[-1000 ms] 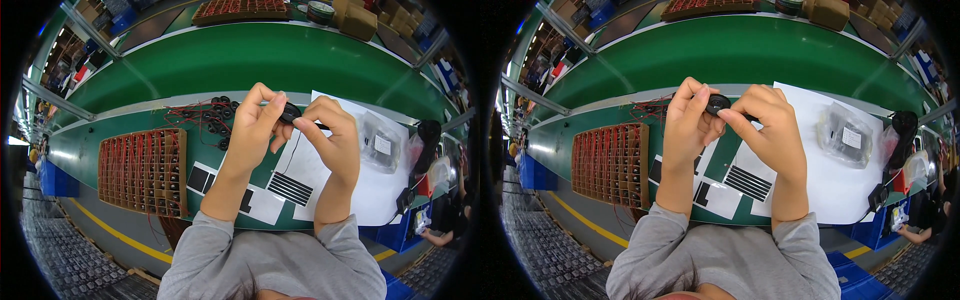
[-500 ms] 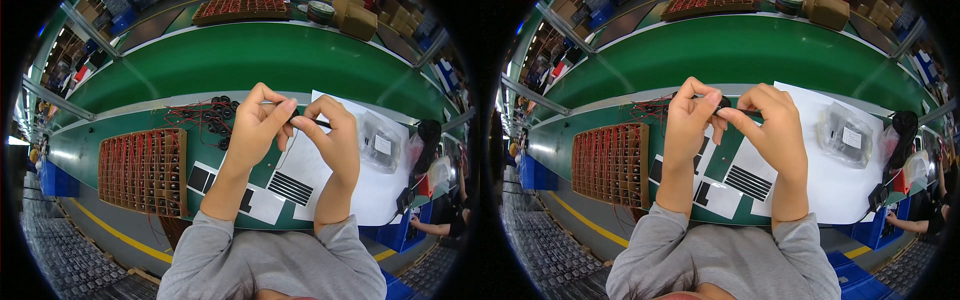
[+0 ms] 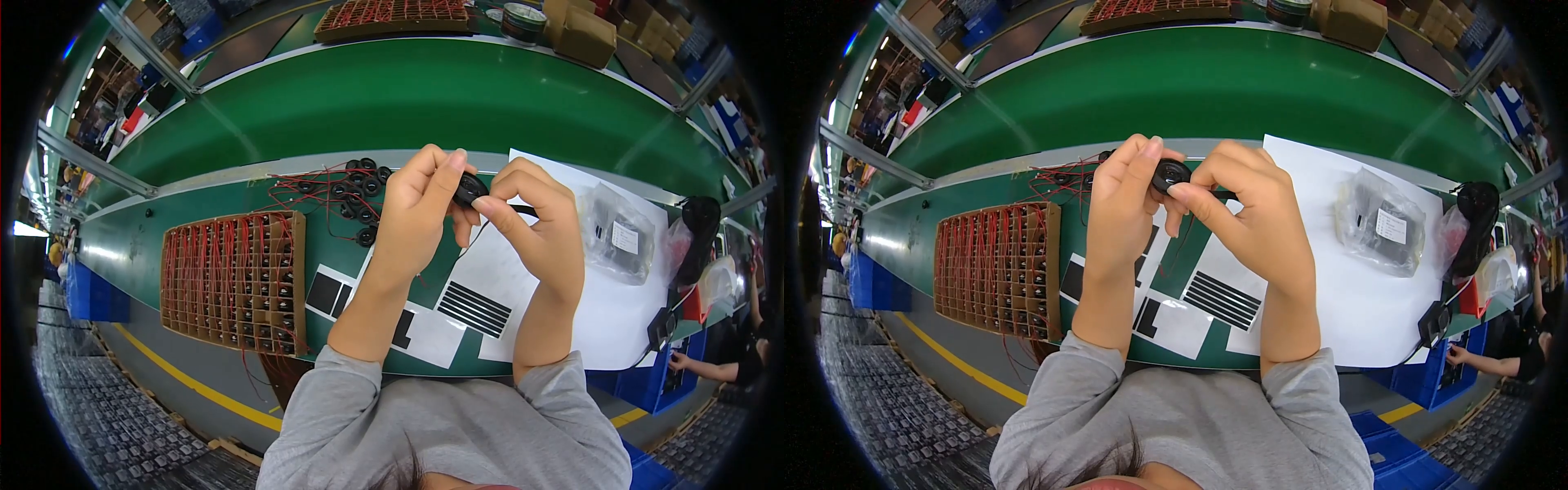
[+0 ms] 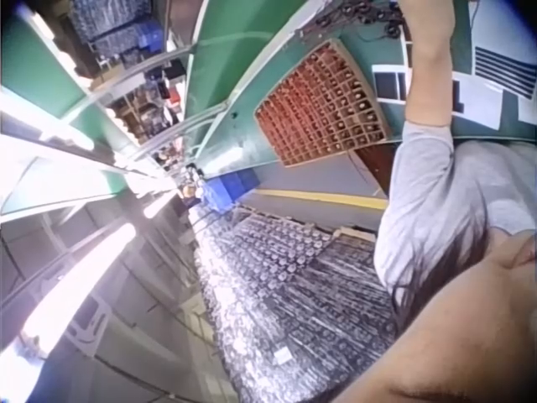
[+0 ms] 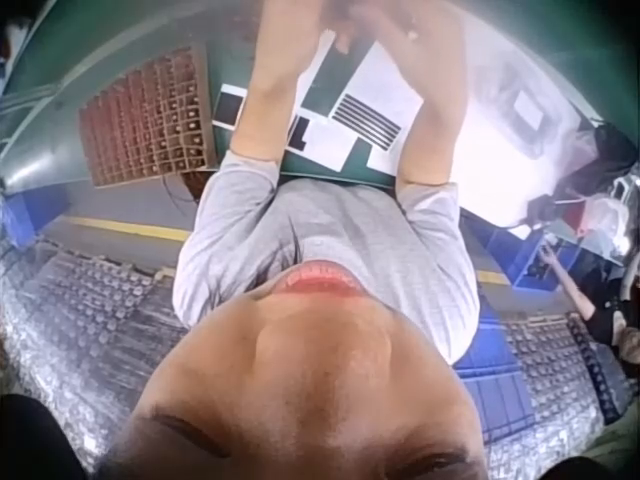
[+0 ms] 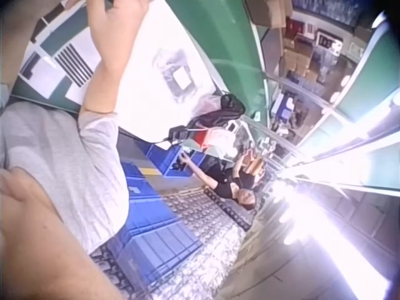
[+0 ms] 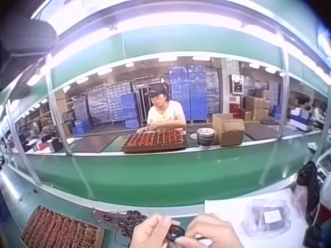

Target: Assemble small electronic components with wires onto adhesive strips at a factory workbench.

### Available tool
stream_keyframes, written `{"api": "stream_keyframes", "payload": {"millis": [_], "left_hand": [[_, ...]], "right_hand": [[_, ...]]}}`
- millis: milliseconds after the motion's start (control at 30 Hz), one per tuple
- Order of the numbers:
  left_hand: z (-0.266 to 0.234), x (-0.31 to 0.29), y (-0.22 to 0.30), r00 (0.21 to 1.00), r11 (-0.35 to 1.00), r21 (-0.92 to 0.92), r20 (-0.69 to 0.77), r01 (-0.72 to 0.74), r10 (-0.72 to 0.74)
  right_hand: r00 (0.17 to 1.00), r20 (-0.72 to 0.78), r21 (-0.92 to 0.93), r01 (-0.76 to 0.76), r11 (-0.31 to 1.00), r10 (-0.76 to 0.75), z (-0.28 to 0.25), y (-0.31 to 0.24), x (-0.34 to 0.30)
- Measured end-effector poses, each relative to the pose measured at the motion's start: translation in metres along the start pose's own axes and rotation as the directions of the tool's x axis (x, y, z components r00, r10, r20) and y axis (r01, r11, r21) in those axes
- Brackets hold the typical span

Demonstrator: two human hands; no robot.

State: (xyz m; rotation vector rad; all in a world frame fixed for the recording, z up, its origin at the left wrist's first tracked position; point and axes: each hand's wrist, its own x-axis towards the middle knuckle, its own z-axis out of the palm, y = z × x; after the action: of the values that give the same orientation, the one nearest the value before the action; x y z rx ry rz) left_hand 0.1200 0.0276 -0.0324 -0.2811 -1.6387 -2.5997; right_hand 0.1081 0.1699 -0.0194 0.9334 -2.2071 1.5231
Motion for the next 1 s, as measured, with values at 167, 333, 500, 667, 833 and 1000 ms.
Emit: {"api": "stream_keyframes", "payload": {"millis": [167, 333, 500, 667, 833, 1000], "left_hand": [[0.0025, -0.0007, 0.0019, 0.999, 0.993, 0.112, -0.001, -0.037, 0.038], [0.0010, -0.0014, 0.0021, 0.999, 0.989, 0.138, 0.027, -0.044, 0.040], [0.0024, -0.0030, 0.0020, 0.993, 0.994, -0.098, 0.110, 0.041, -0.031], [0.0017, -0.0024, 0.0007, 0.996, 0.992, -0.124, 0.092, 0.023, -0.011], [0.0027, -0.0020, -0.0034, 0.997, 0.997, -0.075, 0.077, -0.013, 0.019], [0.0066, -0.0021, -0.0028, 0.999, 1.000, 0.003, 0.038, 0.004, -0.004]], "right_hand": [[0.999, -0.030, -0.058, -0.019, 0.998, 0.017, -0.0012, 0.0018, -0.0002], [0.996, -0.021, -0.058, -0.087, 0.995, 0.086, -0.0055, 0.0007, 0.0005], [0.994, 0.076, 0.248, -0.098, 0.964, 0.081, -0.0066, 0.0049, 0.0014], [0.996, 0.061, 0.264, -0.084, 0.961, 0.071, -0.0049, 0.0033, 0.0012], [0.993, 0.031, 0.238, -0.121, 0.964, 0.117, -0.0040, 0.0002, 0.0011], [0.986, 0.006, 0.188, -0.167, 0.968, 0.169, -0.0049, 0.0039, -0.0001]]}}
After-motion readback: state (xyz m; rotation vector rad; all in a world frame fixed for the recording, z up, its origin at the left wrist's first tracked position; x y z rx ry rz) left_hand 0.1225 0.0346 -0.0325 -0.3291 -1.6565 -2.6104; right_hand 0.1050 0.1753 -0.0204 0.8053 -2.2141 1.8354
